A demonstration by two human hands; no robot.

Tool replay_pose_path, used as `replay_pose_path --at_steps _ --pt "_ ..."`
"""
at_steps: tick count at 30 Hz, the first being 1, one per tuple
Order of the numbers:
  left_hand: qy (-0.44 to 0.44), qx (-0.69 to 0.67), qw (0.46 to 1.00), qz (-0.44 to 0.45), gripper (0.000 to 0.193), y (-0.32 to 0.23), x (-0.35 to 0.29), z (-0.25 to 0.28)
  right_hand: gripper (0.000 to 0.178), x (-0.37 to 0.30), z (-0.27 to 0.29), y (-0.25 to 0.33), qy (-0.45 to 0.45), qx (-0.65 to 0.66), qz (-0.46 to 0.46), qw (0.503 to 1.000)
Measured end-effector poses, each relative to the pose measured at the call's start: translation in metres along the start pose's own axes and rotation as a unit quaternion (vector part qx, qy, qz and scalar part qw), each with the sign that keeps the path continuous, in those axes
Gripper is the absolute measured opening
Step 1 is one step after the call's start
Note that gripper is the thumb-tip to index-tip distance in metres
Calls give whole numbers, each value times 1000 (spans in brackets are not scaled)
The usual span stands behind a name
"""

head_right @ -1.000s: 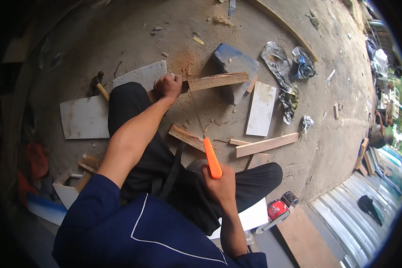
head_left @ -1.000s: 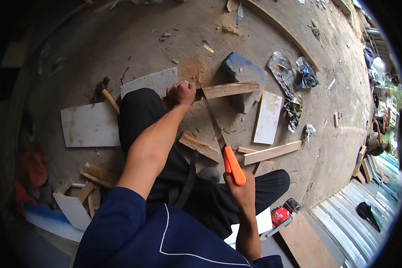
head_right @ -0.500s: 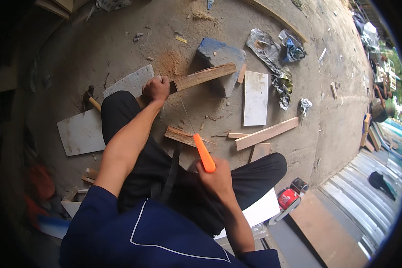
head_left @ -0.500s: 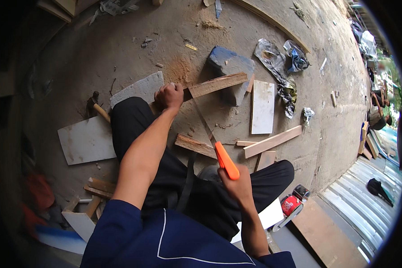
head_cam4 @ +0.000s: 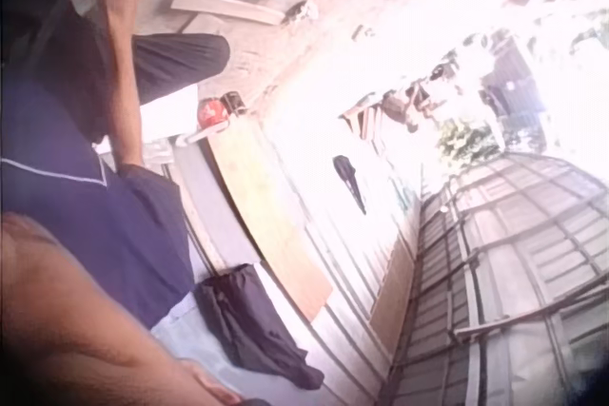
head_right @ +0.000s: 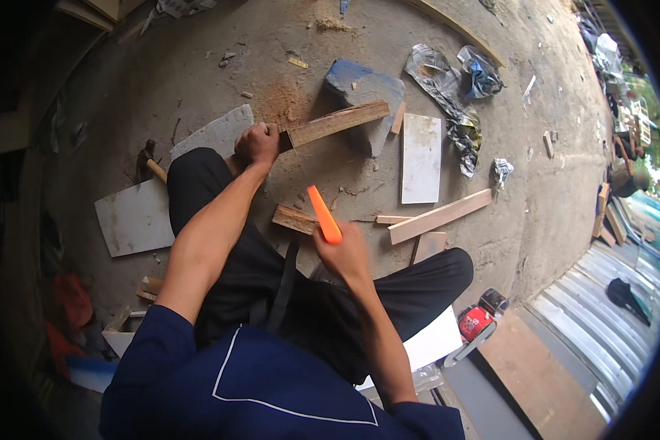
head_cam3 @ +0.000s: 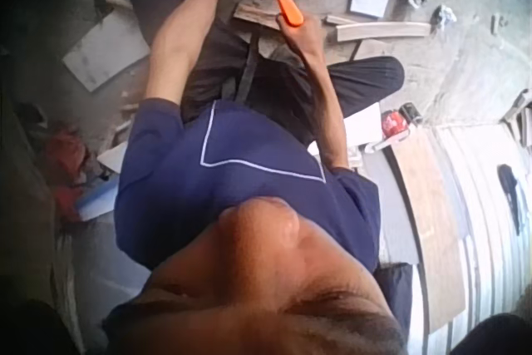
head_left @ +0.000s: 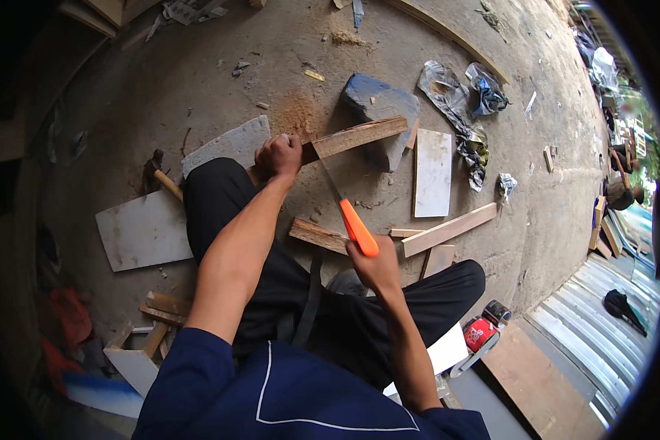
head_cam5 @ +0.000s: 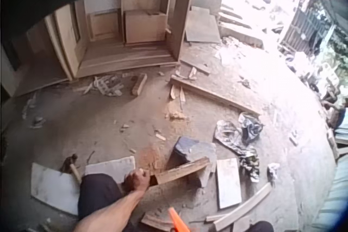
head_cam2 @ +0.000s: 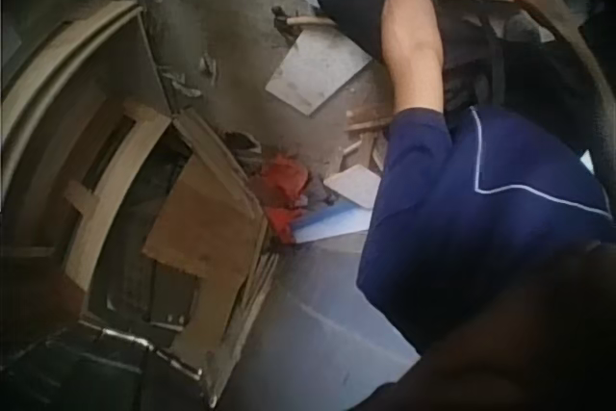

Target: The person sits on the floor and uses a hand saw to cut a small piece of wood that is resting on a concrete block. The person holds the wood steady with one hand and saws back and forth with the other hand.

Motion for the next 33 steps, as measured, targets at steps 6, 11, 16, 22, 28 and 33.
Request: replay_pose_path --at_steps 6,11,16,22,28,33 --pt "-10 20 999 31 24 13 3 -5 25 4 5 29 37 21 -8 999" --pt "-12 18 1000 2 25 11 3 1 23 -37 37 21 49 83 -56 994" --pt "-18 6 1000 0 26 8 -2 -9 27 27 -17 25 13 35 -30 999" --pt "-26 19 999 14 25 12 0 -6 20 -37 41 34 65 61 -53 995" --pt "-15 -10 1000 1 25 3 -2 -6 28 37 -18 13 57 49 -84 994" --pt "-26 5 1000 10 23 13 6 -7 21 -7 11 38 75 35 -54 995"
Point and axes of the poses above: each hand's wrist, its own x-axis towards the middle knuckle, its own z-axis out of the back of the hand, y = z × x, the point moved 1 cm from there along x, towards the middle knuckle, and after that the axes turned 8 degrees about -y, right-handed, at the moved point
